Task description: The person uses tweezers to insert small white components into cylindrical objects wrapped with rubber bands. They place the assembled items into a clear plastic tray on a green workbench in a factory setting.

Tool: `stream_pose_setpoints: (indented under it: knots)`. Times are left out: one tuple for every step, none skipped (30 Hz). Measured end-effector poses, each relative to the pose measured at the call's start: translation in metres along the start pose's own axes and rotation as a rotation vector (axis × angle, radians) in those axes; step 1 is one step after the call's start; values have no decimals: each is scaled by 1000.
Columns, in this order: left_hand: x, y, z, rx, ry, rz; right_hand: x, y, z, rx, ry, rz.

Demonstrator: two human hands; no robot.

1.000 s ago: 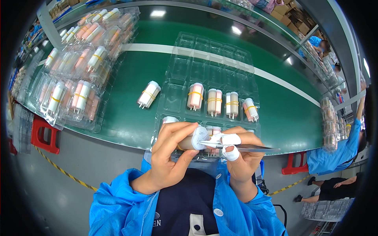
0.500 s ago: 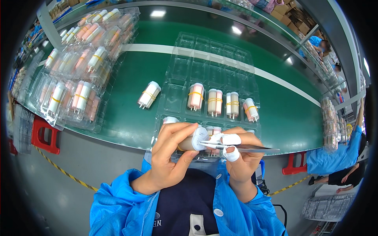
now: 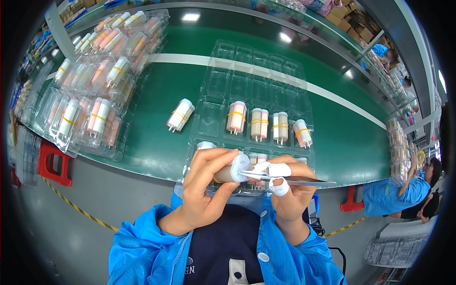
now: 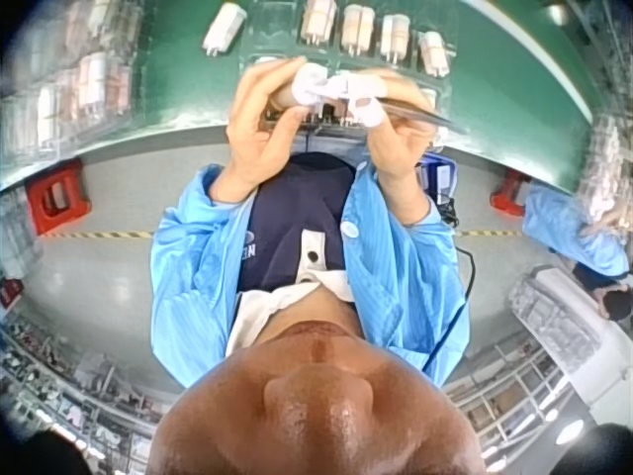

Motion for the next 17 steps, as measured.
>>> stream_pose_setpoints:
  knots:
    - [0, 0, 0, 3, -2, -1, 0, 0, 0, 4, 3, 3]
    - [0, 0, -1, 7, -4, -3, 1, 0, 0, 9, 6, 5]
    - [0, 0, 0, 3, -6, -4, 1, 1, 0, 8, 19, 9]
    - [0, 0, 0, 0, -7, -6, 1, 1, 0, 7, 33, 13]
    - [0, 0, 0, -4, -8, -8, 1, 2, -1, 6, 46, 17]
    - [0, 0, 0, -5, -8, -8, 1, 2, -1, 5, 52, 16]
    - [0, 0, 0, -5, -8, -9, 1, 2, -1, 4, 59, 15]
    - [0, 0, 0, -6, -7, -9, 1, 2, -1, 2, 66, 15]
    - [0, 0, 0, 3, -9, -9, 1, 2, -1, -3, 65, 15]
    - [1, 0, 0, 12, -11, -9, 1, 2, -1, -8, 64, 15]
    - [1, 0, -1, 21, -13, -9, 1, 3, -1, -14, 64, 16]
    - [1, 0, -1, 11, 1, -10, 1, 3, -1, -20, 66, 14]
    - [1, -1, -2, 1, 15, -11, 1, 3, -1, -25, 68, 14]
    - [1, -1, -2, -8, 29, -13, 1, 3, -1, -30, 71, 13]
    - [1, -1, -2, -2, 24, -16, 1, 3, -1, -31, 70, 12]
    - [1, -2, -2, 3, 18, -20, 2, 2, -1, -32, 70, 11]
    - [1, -2, -2, 8, 13, -24, 3, 1, 0, -33, 70, 10]
Point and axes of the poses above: each hand's wrist, its own x-axis away from the middle knuckle, its own y-axis out of the palm, z = x × y, the point moved 2 cm from there along -x, towards the middle knuckle, and after that the axes turned 13 degrees about -z, right-handed, at the moved point
